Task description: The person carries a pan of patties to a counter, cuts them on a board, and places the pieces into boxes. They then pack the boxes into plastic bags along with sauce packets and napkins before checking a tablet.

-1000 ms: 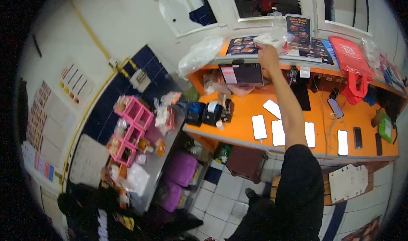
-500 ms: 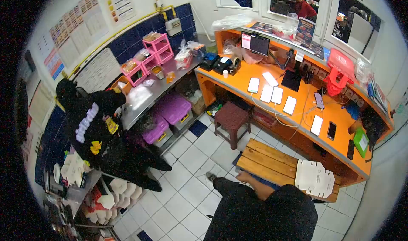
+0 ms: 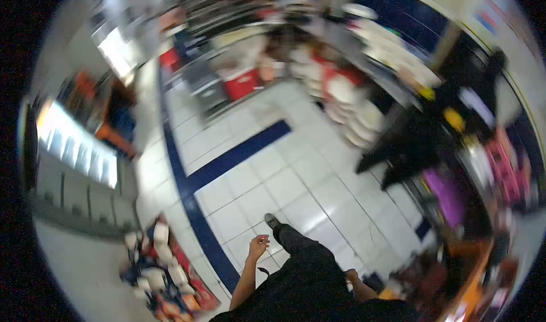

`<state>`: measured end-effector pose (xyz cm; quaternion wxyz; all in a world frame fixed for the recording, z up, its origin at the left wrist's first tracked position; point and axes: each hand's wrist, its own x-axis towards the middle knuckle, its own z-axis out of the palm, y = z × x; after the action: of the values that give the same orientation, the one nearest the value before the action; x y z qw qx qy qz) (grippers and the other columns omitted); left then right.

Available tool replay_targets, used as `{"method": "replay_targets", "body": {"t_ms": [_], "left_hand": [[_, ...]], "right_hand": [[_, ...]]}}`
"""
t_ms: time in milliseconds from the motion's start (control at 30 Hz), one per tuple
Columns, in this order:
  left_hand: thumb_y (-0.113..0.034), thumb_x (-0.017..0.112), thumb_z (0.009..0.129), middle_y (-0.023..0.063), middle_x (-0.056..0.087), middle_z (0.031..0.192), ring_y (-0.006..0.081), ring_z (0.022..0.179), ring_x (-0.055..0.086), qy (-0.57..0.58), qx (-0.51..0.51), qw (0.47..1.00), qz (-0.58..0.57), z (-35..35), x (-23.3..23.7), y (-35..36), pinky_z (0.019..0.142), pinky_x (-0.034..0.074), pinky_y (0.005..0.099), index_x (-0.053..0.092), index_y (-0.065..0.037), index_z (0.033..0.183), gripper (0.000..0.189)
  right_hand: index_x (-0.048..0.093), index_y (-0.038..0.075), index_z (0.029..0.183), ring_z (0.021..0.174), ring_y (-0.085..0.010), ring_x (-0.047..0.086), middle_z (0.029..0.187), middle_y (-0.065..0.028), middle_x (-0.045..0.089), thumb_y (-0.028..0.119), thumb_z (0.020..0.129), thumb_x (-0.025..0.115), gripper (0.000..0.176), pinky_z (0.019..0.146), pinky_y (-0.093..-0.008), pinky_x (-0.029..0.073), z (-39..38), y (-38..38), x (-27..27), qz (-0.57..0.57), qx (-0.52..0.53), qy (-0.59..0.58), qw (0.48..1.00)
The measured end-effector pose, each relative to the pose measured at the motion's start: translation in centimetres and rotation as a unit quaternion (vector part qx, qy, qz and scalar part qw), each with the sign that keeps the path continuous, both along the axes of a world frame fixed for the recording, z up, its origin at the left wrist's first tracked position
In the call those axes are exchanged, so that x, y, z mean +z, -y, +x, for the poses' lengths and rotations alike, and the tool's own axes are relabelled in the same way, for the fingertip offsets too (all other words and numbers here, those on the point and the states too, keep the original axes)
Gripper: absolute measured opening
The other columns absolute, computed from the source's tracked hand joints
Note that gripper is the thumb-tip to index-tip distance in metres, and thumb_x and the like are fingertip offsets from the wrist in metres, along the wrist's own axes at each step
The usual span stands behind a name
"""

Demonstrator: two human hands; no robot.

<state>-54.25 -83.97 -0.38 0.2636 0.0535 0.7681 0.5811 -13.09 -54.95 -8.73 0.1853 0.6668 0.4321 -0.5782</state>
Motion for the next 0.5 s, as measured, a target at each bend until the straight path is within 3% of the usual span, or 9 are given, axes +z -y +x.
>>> {"method": "replay_targets", "body": {"t_ms": [133, 200, 233, 267, 300, 333, 367, 400, 500], "left_hand": [[-0.018, 0.058, 0.082, 0.0173, 0.069, 0.087, 0.0264, 0.08, 0.069, -0.07, 0.07, 0.983, -0.158, -5.6, -2.3, 15.1, 0.072, 0.054, 0.0366, 0.067, -0.004, 0.101, 0.024], [-0.018, 0.057, 0.081, 0.0169, 0.069, 0.081, 0.0244, 0.072, 0.069, 0.139, 0.277, 0.931, -0.195, -7.4, 0.6, 22.9, 0.064, 0.055, 0.0356, 0.069, -0.005, 0.1, 0.025], [-0.016, 0.057, 0.081, 0.0149, 0.069, 0.079, 0.0192, 0.061, 0.067, -0.057, 0.257, 0.889, -0.375, -6.1, -6.2, 29.9, 0.056, 0.054, 0.0329, 0.07, -0.005, 0.099, 0.025], [-0.017, 0.057, 0.081, 0.013, 0.068, 0.078, 0.0203, 0.057, 0.063, 0.107, 0.447, 0.851, -0.255, -6.0, -4.1, 33.1, 0.056, 0.053, 0.0321, 0.07, -0.004, 0.088, 0.02], [-0.012, 0.057, 0.081, 0.0118, 0.066, 0.075, 0.0201, 0.054, 0.06, 0.145, 0.541, 0.828, 0.043, -4.9, -4.2, 37.7, 0.049, 0.05, 0.0315, 0.066, -0.004, 0.092, 0.016], [-0.008, 0.058, 0.08, 0.0105, 0.064, 0.072, 0.0199, 0.051, 0.058, 0.194, 0.615, 0.699, 0.308, -4.1, -4.0, 42.0, 0.042, 0.047, 0.0309, 0.061, -0.004, 0.095, 0.016], [-0.004, 0.056, 0.081, 0.0118, 0.062, 0.071, 0.0191, 0.049, 0.056, 0.125, 0.635, 0.702, 0.298, -3.1, -3.9, 44.2, 0.036, 0.041, 0.0298, 0.057, -0.003, 0.104, 0.023], [-0.007, 0.056, 0.081, 0.0147, 0.06, 0.069, 0.0181, 0.048, 0.054, 0.15, 0.683, 0.699, -0.149, -5.4, -1.4, 43.1, 0.035, 0.039, 0.0291, 0.058, -0.002, 0.102, 0.022], [-0.026, 0.059, 0.086, 0.0104, 0.059, 0.067, 0.0213, 0.052, 0.056, 0.272, 0.607, 0.68, -0.309, -9.1, -0.4, 47.7, 0.046, 0.048, 0.0393, 0.061, -0.005, 0.089, 0.02]], "right_hand": [[0.06, 0.01, 0.104, 0.073, -0.0262, 0.067, 0.091, -0.0116, 0.068, 0.021, 0.085, 0.059, 0.022, 0.055, -0.0432, 0.053, -29.8, -9.1, -2.6, 0.007, 0.218, -0.092, 0.972], [0.06, 0.01, 0.108, 0.067, -0.0246, 0.067, 0.087, -0.0114, 0.067, 0.022, 0.085, 0.058, 0.026, 0.051, -0.0394, 0.053, -47.3, -10.8, -3.4, 0.114, 0.38, -0.08, 0.914], [0.063, 0.007, 0.103, 0.065, -0.022, 0.066, 0.08, -0.0097, 0.067, 0.021, 0.084, 0.058, 0.024, 0.048, -0.0364, 0.051, -55.9, -10.6, -2.0, 0.186, 0.467, -0.086, 0.86], [0.065, 0.004, 0.095, 0.061, -0.02, 0.065, 0.075, -0.0085, 0.066, 0.019, 0.083, 0.057, 0.02, 0.047, -0.0341, 0.051, -63.8, -9.2, -0.3, 0.216, 0.47, -0.115, 0.848], [0.066, 0.004, 0.093, 0.06, -0.0176, 0.064, 0.075, -0.0082, 0.066, 0.019, 0.083, 0.058, 0.02, 0.048, -0.0322, 0.051, -72.2, -7.4, 1.6, 0.211, 0.473, -0.152, 0.842], [0.066, 0.004, 0.094, 0.061, -0.0167, 0.063, 0.076, -0.0078, 0.066, 0.02, 0.084, 0.058, 0.02, 0.048, -0.0312, 0.05, -79.8, -4.6, 4.4, 0.214, 0.442, -0.209, 0.846], [0.066, 0.005, 0.095, 0.061, -0.0158, 0.063, 0.076, -0.0075, 0.066, 0.02, 0.085, 0.058, 0.02, 0.049, -0.0301, 0.05, -86.6, -0.6, 7.8, 0.217, 0.41, -0.264, 0.845], [0.066, 0.007, 0.096, 0.062, -0.014, 0.063, 0.077, -0.0064, 0.066, 0.02, 0.087, 0.056, 0.019, 0.05, -0.0287, 0.05, -93.5, 2.9, 9.5, 0.228, 0.44, -0.261, 0.829], [0.065, 0.006, 0.1, 0.063, -0.0124, 0.062, 0.081, -0.0068, 0.066, 0.021, 0.092, 0.054, 0.02, 0.052, -0.0255, 0.049, -109.9, 15.1, 12.8, 0.161, 0.433, -0.382, 0.8]]}}
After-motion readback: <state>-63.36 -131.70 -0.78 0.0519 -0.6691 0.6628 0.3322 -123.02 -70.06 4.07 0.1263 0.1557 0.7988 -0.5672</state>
